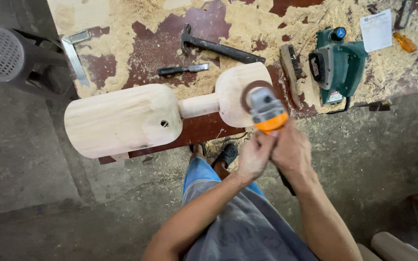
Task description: The person uses an angle grinder with a sanding disc to smooth the surface of a wooden object on a workbench. The person moves the tool along the curved and flat surfaces of the object, generating sawdust.
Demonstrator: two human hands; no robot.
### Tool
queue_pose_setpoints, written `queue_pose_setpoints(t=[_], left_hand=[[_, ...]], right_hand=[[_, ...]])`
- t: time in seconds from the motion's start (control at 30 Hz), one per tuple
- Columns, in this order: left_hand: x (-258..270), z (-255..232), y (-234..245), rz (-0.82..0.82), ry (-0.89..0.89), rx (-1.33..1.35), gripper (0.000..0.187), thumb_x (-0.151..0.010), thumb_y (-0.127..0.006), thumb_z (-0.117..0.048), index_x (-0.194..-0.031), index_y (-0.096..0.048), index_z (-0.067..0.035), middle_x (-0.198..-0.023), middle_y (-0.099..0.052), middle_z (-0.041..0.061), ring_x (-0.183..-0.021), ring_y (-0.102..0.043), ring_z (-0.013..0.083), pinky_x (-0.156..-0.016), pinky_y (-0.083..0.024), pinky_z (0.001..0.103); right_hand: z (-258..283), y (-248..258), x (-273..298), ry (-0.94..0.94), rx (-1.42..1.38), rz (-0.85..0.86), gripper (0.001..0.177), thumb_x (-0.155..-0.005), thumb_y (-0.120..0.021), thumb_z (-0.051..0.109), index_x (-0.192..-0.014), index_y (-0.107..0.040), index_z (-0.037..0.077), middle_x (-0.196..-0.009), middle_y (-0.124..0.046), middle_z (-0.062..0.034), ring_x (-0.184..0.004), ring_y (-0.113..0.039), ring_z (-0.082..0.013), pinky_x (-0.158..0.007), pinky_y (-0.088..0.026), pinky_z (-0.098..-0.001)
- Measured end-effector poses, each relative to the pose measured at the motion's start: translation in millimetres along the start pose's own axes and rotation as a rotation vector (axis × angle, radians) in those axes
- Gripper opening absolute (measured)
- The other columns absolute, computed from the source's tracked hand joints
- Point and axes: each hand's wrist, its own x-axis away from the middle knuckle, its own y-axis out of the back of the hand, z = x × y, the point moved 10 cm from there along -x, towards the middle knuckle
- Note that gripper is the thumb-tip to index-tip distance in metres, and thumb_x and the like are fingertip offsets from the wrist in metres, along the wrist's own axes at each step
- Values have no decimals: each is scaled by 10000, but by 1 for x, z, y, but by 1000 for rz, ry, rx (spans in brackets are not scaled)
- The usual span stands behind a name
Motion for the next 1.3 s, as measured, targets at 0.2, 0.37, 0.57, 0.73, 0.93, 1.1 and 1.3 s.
queue_pose_setpoints(t=[0.2,0.37,0.57,0.73,0.93,1.1,1.3], left_hand=[[7,17,-56,374,85,-126,688,-896,-584,-603,-1257,-575,-18,-908,-723,157,-789,-726,258,-693,-613,404],[34,46,-36,325,-190,-201,606,-975,-619,-525,-1314,-593,-24,-1033,-751,182,-927,-740,319,-817,-577,430],[32,93,20,160,-255,-316,496,-961,-622,-433,-1237,-588,-22,-948,-731,196,-872,-727,384,-774,-561,463],[21,105,25,190,-248,-477,403,-978,-632,-407,-1111,-672,-28,-863,-711,218,-840,-698,424,-723,-528,496],[11,73,-22,306,-234,-444,579,-920,-598,-480,-1302,-556,-47,-907,-746,193,-868,-723,409,-748,-552,492],[0,54,-66,421,-215,-565,607,-932,-619,-571,-1239,-606,-47,-975,-740,223,-907,-719,428,-787,-559,507],[18,89,-41,369,-218,-573,592,-934,-576,-556,-1295,-610,-88,-1016,-737,218,-951,-710,427,-826,-555,510]], right_hand=[[-76,1,29,-38,-321,-308,656,-848,-806,435,-1184,-501,-40,-996,-730,-199,-871,-739,-352,-744,-581,-466],[-120,-79,37,-83,-311,-266,742,-726,-882,435,-1177,-508,-21,-962,-734,-216,-880,-740,-390,-748,-574,-481],[-97,-152,14,110,-277,-149,882,-659,-881,490,-1299,-508,11,-1009,-727,-219,-903,-718,-431,-772,-573,-502],[-78,-148,18,372,-344,-280,785,-717,-831,441,-1297,-518,13,-1023,-721,-219,-912,-715,-416,-758,-568,-497],[-158,-156,2,-53,-409,-230,644,-833,-760,429,-1315,-553,55,-993,-747,-176,-911,-738,-369,-774,-581,-455],[-185,-123,12,33,-823,-518,608,-849,-830,343,-1225,-496,1,-1050,-722,-224,-913,-704,-379,-744,-593,-417],[-173,-149,7,-2,-402,-291,543,-758,-816,298,-1154,-563,26,-919,-740,-204,-820,-748,-359,-703,-592,-442]])
